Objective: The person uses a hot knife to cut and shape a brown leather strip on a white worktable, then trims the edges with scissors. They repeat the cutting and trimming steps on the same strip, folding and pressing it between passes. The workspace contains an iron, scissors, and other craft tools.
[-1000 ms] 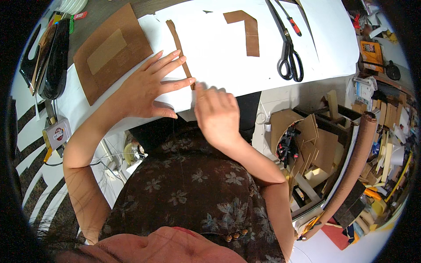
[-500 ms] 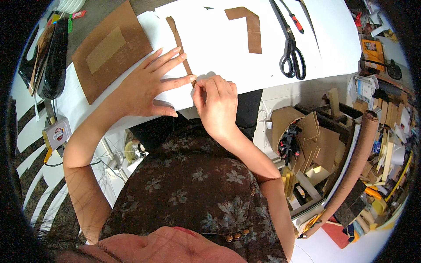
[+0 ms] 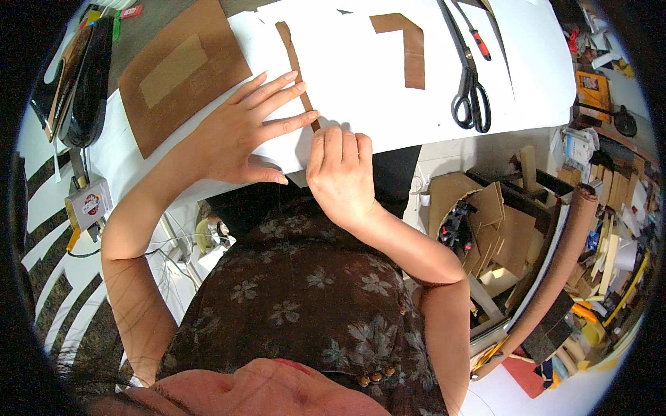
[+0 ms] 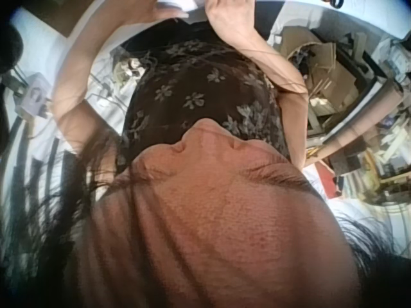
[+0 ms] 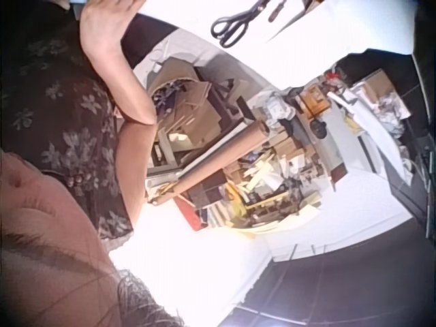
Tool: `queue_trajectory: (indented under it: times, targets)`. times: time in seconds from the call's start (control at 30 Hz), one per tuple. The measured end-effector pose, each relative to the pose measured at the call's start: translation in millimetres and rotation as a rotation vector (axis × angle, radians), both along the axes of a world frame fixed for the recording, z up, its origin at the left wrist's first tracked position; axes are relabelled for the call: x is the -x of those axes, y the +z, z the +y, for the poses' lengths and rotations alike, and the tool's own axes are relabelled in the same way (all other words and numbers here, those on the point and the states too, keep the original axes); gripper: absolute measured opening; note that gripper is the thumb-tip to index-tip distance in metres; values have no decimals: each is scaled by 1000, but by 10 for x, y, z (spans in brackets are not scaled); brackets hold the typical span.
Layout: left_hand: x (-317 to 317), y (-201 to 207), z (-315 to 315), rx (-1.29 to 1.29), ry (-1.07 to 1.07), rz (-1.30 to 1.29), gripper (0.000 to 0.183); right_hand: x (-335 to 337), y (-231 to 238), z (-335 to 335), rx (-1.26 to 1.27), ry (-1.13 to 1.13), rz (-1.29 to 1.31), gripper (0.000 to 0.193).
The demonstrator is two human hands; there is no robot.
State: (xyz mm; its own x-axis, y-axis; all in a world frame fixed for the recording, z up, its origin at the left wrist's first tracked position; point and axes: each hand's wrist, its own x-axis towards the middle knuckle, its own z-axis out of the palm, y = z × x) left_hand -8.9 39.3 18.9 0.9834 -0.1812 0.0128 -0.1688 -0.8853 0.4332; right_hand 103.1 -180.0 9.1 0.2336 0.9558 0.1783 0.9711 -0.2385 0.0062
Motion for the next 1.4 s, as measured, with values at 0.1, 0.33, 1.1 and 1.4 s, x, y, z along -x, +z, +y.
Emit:
queue_trajectory:
  times: [0.1, 0.33, 1.1, 1.4]
  targets:
    - [6, -17, -5, 0, 0, -20, 97, 50, 4, 24, 36, 21, -107, 42]
    - [11, -50, -3, 2, -14, -44, 90, 134, 1, 99, 119, 95, -394, 42]
    - [131, -129, -33, 55, -6, -193, 81, -754, 407, 193, -360, -144, 428, 19]
    - [110, -407, -109, 127, 23, -455, 68, -81, 1275, 1834, -443, 484, 500, 13]
